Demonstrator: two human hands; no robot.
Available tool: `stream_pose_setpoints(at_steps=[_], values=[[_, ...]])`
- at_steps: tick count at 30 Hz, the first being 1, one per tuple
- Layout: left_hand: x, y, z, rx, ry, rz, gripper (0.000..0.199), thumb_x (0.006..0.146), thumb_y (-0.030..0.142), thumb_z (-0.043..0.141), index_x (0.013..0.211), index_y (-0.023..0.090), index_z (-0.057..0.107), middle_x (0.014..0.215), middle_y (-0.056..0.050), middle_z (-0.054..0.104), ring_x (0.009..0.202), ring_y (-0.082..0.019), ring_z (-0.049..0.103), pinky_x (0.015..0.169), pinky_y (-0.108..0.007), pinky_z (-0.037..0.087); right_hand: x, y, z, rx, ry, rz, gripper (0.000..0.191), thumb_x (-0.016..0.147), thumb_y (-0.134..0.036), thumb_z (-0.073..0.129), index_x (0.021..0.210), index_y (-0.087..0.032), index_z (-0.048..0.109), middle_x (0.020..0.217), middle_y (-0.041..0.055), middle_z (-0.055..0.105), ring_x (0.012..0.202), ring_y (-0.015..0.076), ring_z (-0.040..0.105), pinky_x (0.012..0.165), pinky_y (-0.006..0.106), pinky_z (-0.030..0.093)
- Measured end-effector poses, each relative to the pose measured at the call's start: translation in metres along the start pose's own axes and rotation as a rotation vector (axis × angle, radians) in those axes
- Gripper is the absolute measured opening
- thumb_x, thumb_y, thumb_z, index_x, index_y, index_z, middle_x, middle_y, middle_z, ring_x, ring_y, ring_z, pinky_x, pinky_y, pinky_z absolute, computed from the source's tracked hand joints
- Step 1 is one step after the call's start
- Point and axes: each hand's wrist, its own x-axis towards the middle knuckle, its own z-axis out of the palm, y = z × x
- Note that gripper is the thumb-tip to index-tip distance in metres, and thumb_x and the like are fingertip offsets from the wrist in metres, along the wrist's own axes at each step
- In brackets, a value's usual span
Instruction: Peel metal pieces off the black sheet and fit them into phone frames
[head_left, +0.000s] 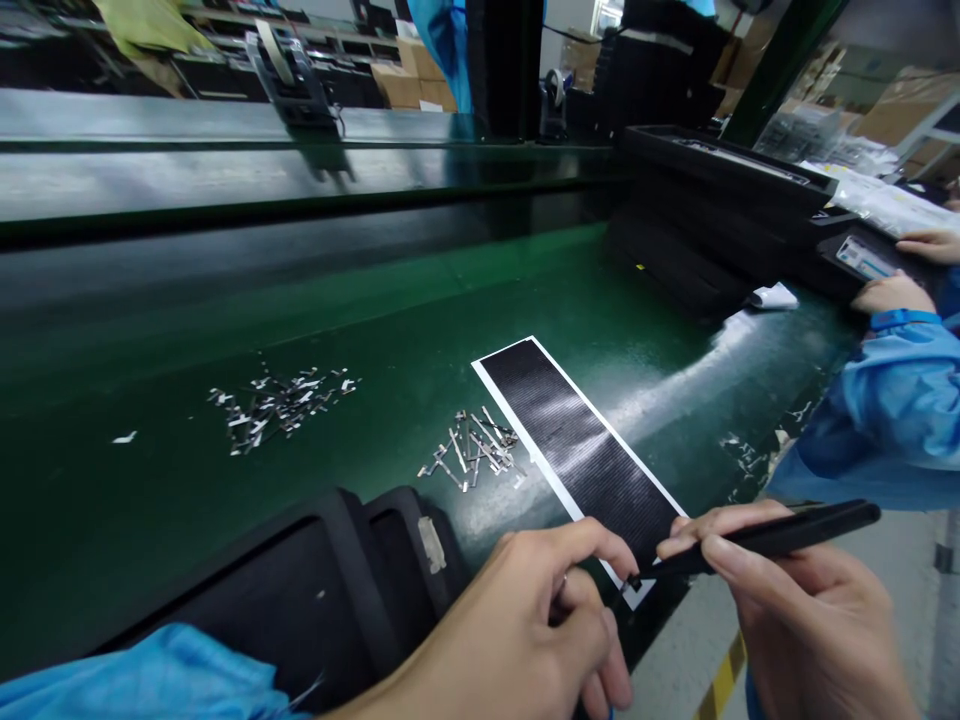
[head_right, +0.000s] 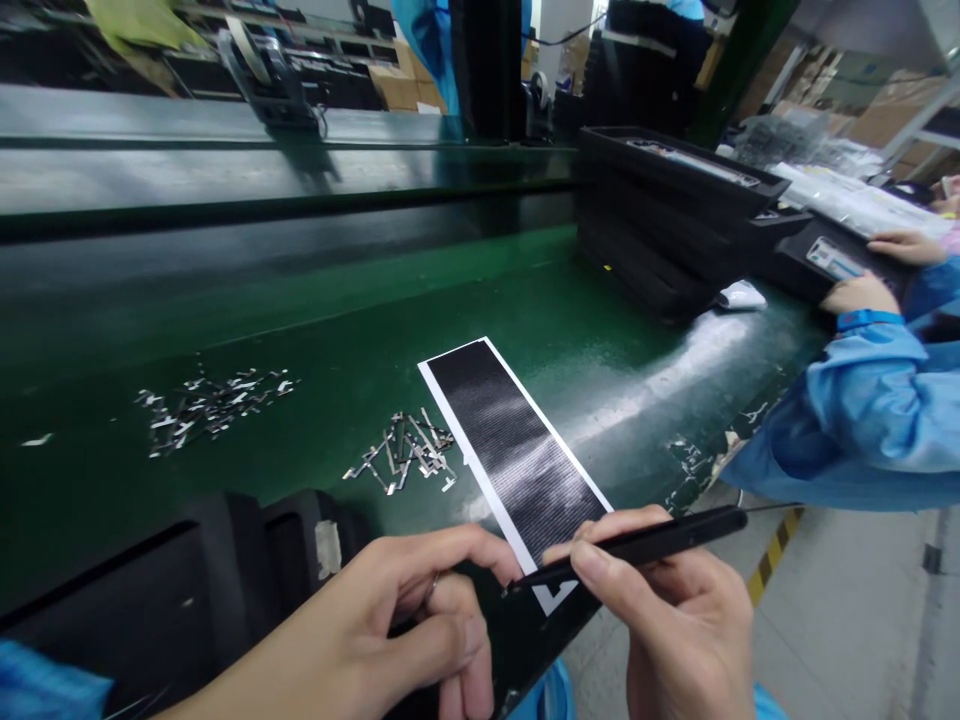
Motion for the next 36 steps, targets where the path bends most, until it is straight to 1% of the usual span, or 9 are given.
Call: stream_pose_setpoints(at_steps=[4,7,10,14,19,24,29,33,36], values=[[0.0,-0.002,0.0,-0.004,-0.019,0.007,0.024,0.067,0.025,0.046,0.089,0.015,0.053,0.056,-0.002,0.062,0.046,-0.013,0.053,0.049,-0.024,0.042,-0.001,0.003,0.0,-0.011,0.014,-0.014,0.004,0.071,-0.03,0.069,0.071,-0.027,0.072,0.072,0.0025,0.068,0.07,0.0171,0.066,0.063,0.022,0.054],[-0.001,-0.002,0.0,0.007,0.0,0.01,0.026,0.067,0.025,0.045,0.09,0.015,0.053,0.056,-0.002,0.062,0.047,-0.013,0.053,0.05,-0.024,0.042,-0.002,0.003,-0.001,-0.017,-0.01,-0.017,0.004,0.072,-0.029,0.069,0.071,-0.027,0.072,0.071,0.0032,0.068,0.069,0.0179,0.067,0.062,0.023,0.054],[-0.003,-0.002,0.001,0.012,0.012,0.018,0.027,0.066,0.023,0.044,0.09,0.015,0.053,0.056,-0.001,0.062,0.047,-0.012,0.053,0.052,-0.024,0.043,-0.003,0.001,-0.001,-0.019,-0.008,-0.021,0.004,0.072,-0.029,0.068,0.071,-0.026,0.071,0.071,0.0028,0.068,0.07,0.0176,0.067,0.063,0.022,0.054],[-0.002,-0.001,0.002,0.01,-0.004,0.0,0.028,0.065,0.022,0.044,0.09,0.015,0.054,0.056,-0.001,0.062,0.047,-0.012,0.053,0.051,-0.024,0.043,-0.001,0.0,0.0,-0.017,-0.003,-0.019,0.006,0.072,-0.031,0.068,0.071,-0.026,0.071,0.071,0.0023,0.068,0.07,0.0164,0.066,0.063,0.021,0.054],[0.001,-0.002,0.001,0.001,0.012,-0.009,0.028,0.066,0.026,0.044,0.09,0.015,0.053,0.055,-0.001,0.062,0.047,-0.013,0.053,0.051,-0.025,0.043,-0.002,0.002,-0.002,-0.007,-0.02,-0.019,0.006,0.072,-0.03,0.068,0.07,-0.025,0.071,0.07,0.003,0.068,0.068,0.0179,0.067,0.061,0.022,0.055],[0.001,-0.002,0.001,-0.039,0.019,0.01,0.029,0.061,0.019,0.044,0.088,0.015,0.054,0.056,0.0,0.063,0.047,-0.012,0.053,0.052,-0.023,0.042,-0.003,0.002,-0.001,-0.001,-0.007,-0.024,0.003,0.071,-0.027,0.069,0.071,-0.026,0.072,0.071,0.0024,0.068,0.069,0.0174,0.067,0.062,0.021,0.055],[-0.001,0.005,0.001,-0.108,0.023,0.014,0.02,0.062,0.018,0.049,0.081,0.015,0.053,0.059,0.0,0.063,0.051,-0.011,0.055,0.055,-0.021,0.04,-0.004,0.003,0.0,0.004,0.033,-0.015,0.002,0.07,-0.026,0.07,0.071,-0.027,0.071,0.071,0.0016,0.069,0.073,0.0167,0.067,0.065,0.021,0.054],[-0.001,0.011,0.001,-0.131,0.045,-0.031,0.016,0.065,0.021,0.053,0.079,0.013,0.052,0.059,0.0,0.063,0.052,-0.01,0.055,0.058,-0.022,0.041,-0.005,0.002,0.003,-0.016,0.038,-0.067,0.002,0.07,-0.028,0.07,0.072,-0.028,0.072,0.07,0.0011,0.069,0.07,0.016,0.066,0.063,0.02,0.054],[0.0,0.012,0.002,-0.128,0.056,-0.038,0.013,0.069,0.024,0.054,0.075,0.013,0.052,0.059,-0.001,0.063,0.053,-0.011,0.056,0.058,-0.022,0.041,-0.004,0.001,0.005,-0.014,0.018,-0.092,0.004,0.072,-0.027,0.069,0.074,-0.03,0.071,0.071,-0.0006,0.069,0.069,0.0145,0.066,0.063,0.019,0.054]])
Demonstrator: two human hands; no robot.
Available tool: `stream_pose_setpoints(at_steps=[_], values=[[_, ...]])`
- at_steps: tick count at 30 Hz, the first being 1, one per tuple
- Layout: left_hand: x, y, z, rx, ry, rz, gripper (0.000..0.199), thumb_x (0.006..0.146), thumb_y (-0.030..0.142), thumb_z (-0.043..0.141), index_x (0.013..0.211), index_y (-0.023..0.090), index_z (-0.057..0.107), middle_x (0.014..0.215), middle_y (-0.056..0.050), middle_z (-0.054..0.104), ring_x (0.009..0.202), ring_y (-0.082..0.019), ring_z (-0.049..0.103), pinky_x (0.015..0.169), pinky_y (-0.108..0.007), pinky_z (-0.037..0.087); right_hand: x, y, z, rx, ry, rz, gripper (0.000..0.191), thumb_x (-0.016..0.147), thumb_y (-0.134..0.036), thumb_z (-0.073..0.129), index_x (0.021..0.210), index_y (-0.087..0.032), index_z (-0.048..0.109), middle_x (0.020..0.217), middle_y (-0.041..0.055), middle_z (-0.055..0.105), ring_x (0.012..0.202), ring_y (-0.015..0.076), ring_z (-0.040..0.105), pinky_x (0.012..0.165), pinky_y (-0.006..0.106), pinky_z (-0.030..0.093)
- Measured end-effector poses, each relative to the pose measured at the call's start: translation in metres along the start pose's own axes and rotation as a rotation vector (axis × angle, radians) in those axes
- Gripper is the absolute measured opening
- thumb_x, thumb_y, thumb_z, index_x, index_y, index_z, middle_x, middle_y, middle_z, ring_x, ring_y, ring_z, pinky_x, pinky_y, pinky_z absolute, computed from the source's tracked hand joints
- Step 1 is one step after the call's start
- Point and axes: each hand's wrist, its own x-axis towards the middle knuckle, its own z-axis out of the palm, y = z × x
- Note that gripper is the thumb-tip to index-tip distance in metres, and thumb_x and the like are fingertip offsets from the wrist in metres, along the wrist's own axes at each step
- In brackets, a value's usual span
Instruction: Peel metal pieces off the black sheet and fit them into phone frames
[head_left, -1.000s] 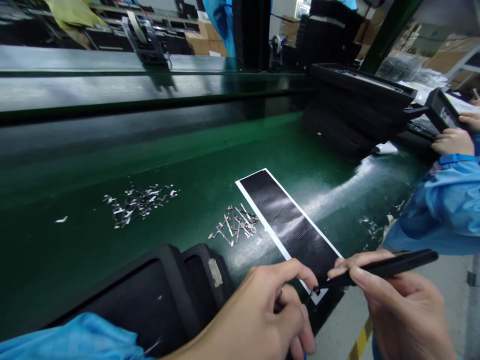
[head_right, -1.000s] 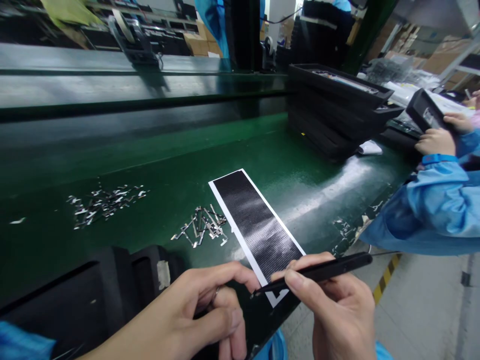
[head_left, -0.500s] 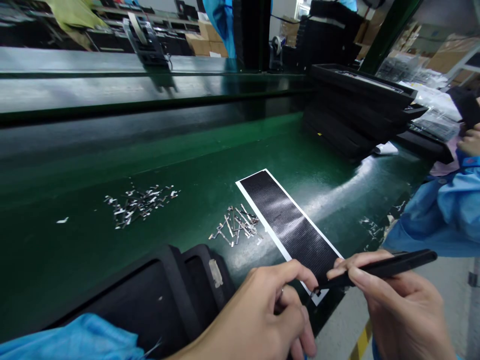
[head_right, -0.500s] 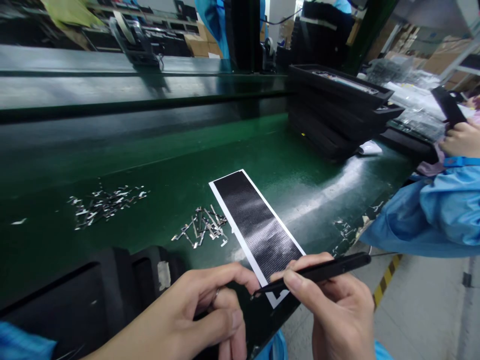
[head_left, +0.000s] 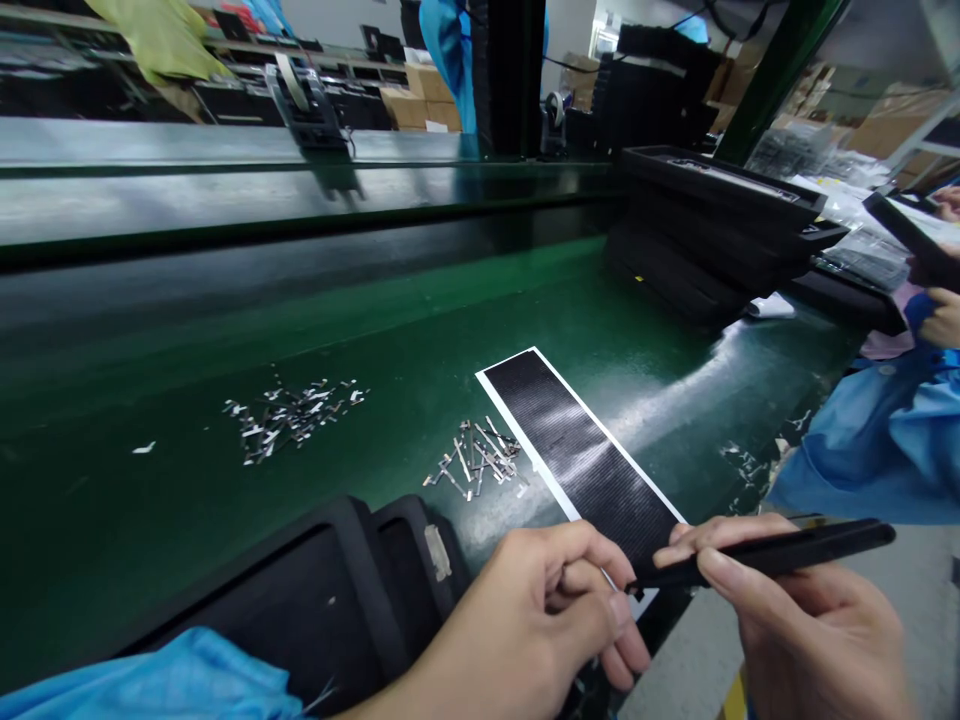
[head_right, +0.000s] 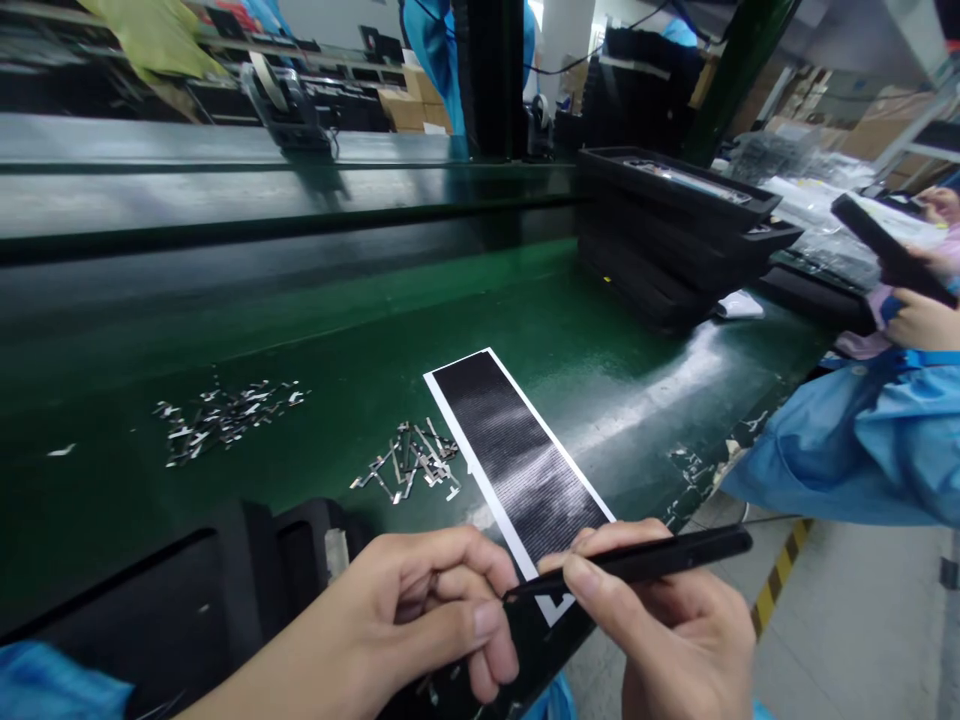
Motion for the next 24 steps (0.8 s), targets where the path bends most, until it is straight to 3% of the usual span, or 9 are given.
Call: stream_pose_setpoints(at_steps=[5,10,14,17,21,24], values=[[0.002,-0.001,0.0,0.017,0.026,0.007,0.006,0.07,0.019,0.054,0.07,0.014,0.051,0.057,0.0,0.063,0.051,-0.01,0.056,0.058,-0.022,0.04,-0.003,0.001,0.0,-0.044,-0.015,-0.025,0.007,0.072,-0.026,0.068,0.077,-0.031,0.07,0.073,-0.0022,0.07,0.075,0.0127,0.066,0.069,0.015,0.052],[0.001,0.0,-0.001,0.052,0.048,-0.017,0.004,0.071,0.016,0.051,0.068,0.014,0.051,0.056,-0.001,0.063,0.05,-0.01,0.055,0.055,-0.022,0.038,-0.01,0.008,-0.002,-0.115,0.04,-0.01,0.009,0.069,-0.025,0.07,0.077,-0.029,0.071,0.077,0.0,0.071,0.079,0.0165,0.067,0.07,0.018,0.053],[0.0,0.001,-0.003,0.027,0.049,0.031,0.007,0.07,0.02,0.052,0.067,0.014,0.051,0.059,-0.003,0.064,0.053,-0.012,0.056,0.058,-0.024,0.04,-0.01,0.003,-0.01,-0.173,0.165,-0.123,0.006,0.07,-0.027,0.069,0.076,-0.029,0.07,0.077,-0.001,0.071,0.077,0.0164,0.066,0.071,0.02,0.053],[-0.004,0.005,-0.005,0.002,0.087,0.114,0.012,0.068,0.025,0.056,0.069,0.013,0.055,0.067,-0.004,0.065,0.062,-0.014,0.057,0.065,-0.026,0.041,-0.007,-0.004,-0.011,-0.16,0.125,-0.184,0.003,0.072,-0.029,0.067,0.07,-0.027,0.068,0.073,0.0003,0.07,0.073,0.0177,0.066,0.07,0.024,0.053],[-0.016,0.016,-0.008,0.067,0.256,0.276,0.011,0.067,0.025,0.06,0.068,0.013,0.062,0.067,0.0,0.058,0.068,-0.013,0.049,0.064,-0.024,0.036,-0.006,-0.01,0.013,-0.185,0.023,-0.205,0.005,0.073,-0.025,0.065,0.069,-0.026,0.067,0.06,-0.003,0.062,0.051,0.0101,0.057,0.049,0.018,0.044],[-0.029,0.022,-0.009,-0.042,0.334,0.387,0.009,0.07,0.022,0.061,0.071,0.014,0.062,0.068,0.002,0.056,0.067,-0.011,0.047,0.063,-0.021,0.036,-0.008,-0.012,0.045,-0.125,-0.091,-0.201,0.006,0.068,-0.025,0.069,0.073,-0.028,0.069,0.057,-0.0047,0.057,0.048,0.0068,0.05,0.046,0.017,0.038]])
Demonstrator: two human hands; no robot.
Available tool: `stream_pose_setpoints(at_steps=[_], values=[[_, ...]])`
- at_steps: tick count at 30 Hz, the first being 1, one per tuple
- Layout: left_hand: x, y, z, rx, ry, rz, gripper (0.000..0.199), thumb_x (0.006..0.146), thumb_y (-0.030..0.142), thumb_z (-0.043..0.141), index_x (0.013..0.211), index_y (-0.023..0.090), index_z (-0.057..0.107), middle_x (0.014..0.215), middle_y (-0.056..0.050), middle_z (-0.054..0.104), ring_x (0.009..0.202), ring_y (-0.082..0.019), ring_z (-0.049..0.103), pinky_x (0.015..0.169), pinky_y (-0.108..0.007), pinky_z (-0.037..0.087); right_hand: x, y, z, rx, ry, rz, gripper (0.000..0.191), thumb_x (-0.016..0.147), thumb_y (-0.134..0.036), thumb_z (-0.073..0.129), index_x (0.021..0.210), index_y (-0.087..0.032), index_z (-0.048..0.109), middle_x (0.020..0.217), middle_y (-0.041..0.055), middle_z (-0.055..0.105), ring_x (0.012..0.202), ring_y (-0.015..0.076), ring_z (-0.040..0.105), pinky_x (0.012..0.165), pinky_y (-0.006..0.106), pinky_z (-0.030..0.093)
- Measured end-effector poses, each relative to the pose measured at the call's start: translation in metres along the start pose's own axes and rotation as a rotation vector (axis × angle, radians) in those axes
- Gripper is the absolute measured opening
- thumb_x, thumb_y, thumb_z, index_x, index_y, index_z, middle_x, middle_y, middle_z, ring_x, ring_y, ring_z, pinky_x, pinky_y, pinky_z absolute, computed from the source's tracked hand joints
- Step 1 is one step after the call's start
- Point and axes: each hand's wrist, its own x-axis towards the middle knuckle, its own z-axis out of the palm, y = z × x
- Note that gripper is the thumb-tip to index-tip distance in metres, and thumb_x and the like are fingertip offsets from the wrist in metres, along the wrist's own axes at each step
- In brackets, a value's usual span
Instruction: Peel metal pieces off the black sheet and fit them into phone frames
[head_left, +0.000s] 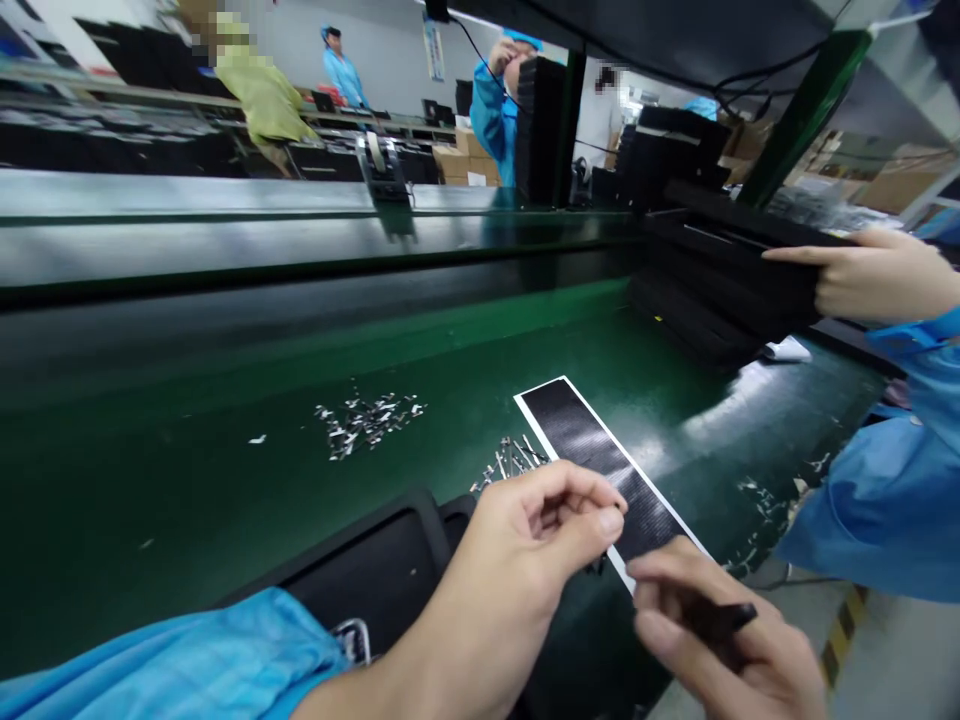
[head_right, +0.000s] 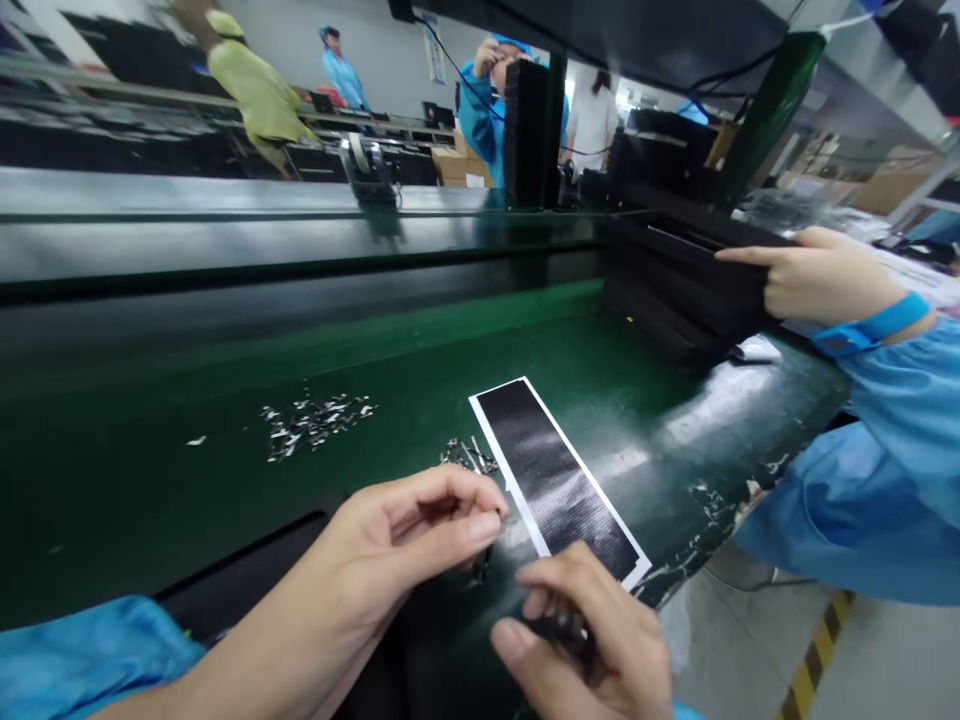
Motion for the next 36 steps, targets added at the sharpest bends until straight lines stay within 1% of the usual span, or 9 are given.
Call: stream_pose_setpoints(at_steps=[4,9,13,15,17,20,23,27,36], values=[[-0.013,0.008,-0.008,-0.141,0.019,0.052,0.006,0.07,0.018,0.062,0.071,0.013,0.059,0.063,0.002,0.054,0.06,-0.009,0.049,0.059,-0.019,0.039,0.001,-0.008,0.027,0.117,0.004,0.045,0.002,0.069,-0.026,0.069,0.068,-0.026,0.067,0.06,-0.0021,0.058,0.054,0.0099,0.052,0.051,0.021,0.039],[-0.034,0.018,-0.031,-0.093,0.039,0.089,0.008,0.072,0.021,0.059,0.075,0.013,0.058,0.064,0.001,0.056,0.061,-0.011,0.051,0.059,-0.02,0.041,0.012,-0.018,0.029,0.147,-0.248,0.008,0.008,0.075,-0.026,0.063,0.067,-0.025,0.066,0.062,-0.0015,0.058,0.057,0.0113,0.052,0.053,0.023,0.039],[-0.054,0.024,-0.058,0.439,0.114,0.424,0.01,0.077,0.021,0.056,0.082,0.019,0.063,0.08,-0.001,0.06,0.075,-0.015,0.053,0.067,-0.024,0.04,0.025,-0.033,0.033,0.06,-0.532,0.011,0.025,0.08,-0.033,0.057,0.059,-0.019,0.055,0.055,-0.0029,0.045,0.053,0.0091,0.04,0.05,0.024,0.031],[-0.064,0.025,-0.071,0.798,0.1,0.669,0.019,0.082,0.019,0.047,0.082,0.02,0.066,0.079,-0.002,0.06,0.073,-0.016,0.05,0.067,-0.026,0.037,0.029,-0.041,0.043,0.019,-0.705,0.06,0.029,0.079,-0.036,0.056,0.057,-0.018,0.052,0.055,-0.0028,0.043,0.053,0.009,0.038,0.051,0.024,0.028],[-0.073,0.024,-0.081,1.068,0.054,0.769,0.025,0.081,0.014,0.042,0.077,0.02,0.066,0.072,-0.003,0.059,0.067,-0.016,0.046,0.064,-0.027,0.035,0.031,-0.048,0.057,0.021,-0.803,0.145,0.028,0.076,-0.036,0.059,0.055,-0.018,0.051,0.054,-0.0037,0.042,0.053,0.0085,0.037,0.051,0.024,0.026],[-0.085,0.022,-0.092,1.255,-0.017,0.574,0.022,0.08,0.01,0.046,0.072,0.018,0.066,0.072,-0.004,0.059,0.067,-0.017,0.049,0.068,-0.029,0.037,0.031,-0.056,0.078,-0.001,-0.839,0.215,0.029,0.072,-0.036,0.06,0.052,-0.018,0.051,0.053,-0.0047,0.038,0.052,0.0077,0.033,0.051,0.024,0.024],[-0.098,0.018,-0.103,1.272,-0.048,0.388,0.018,0.083,0.008,0.049,0.077,0.016,0.064,0.083,-0.006,0.061,0.079,-0.02,0.054,0.08,-0.03,0.037,0.03,-0.057,0.091,-0.107,-0.899,0.136,0.031,0.075,-0.04,0.058,0.054,-0.018,0.054,0.054,-0.0035,0.043,0.052,0.0085,0.037,0.051,0.025,0.027],[-0.109,0.011,-0.117,1.177,-0.006,0.397,0.019,0.088,0.008,0.044,0.079,0.016,0.059,0.088,-0.005,0.056,0.086,-0.019,0.05,0.081,-0.026,0.035,0.035,-0.05,0.093,-0.182,-0.988,0.008,0.034,0.082,-0.043,0.051,0.059,-0.02,0.057,0.058,-0.0001,0.053,0.054,0.0111,0.047,0.05,0.024,0.034],[-0.092,-0.003,-0.128,0.939,0.078,0.407,0.019,0.082,0.004,0.051,0.068,0.012,0.06,0.066,-0.001,0.056,0.064,-0.012,0.048,0.06,-0.022,0.035,0.038,-0.046,0.102,-0.302,-0.849,-0.033,0.02,0.077,-0.043,0.059,0.071,-0.025,0.065,0.064,-0.0005,0.061,0.056,0.0125,0.057,0.05,0.021,0.042]])
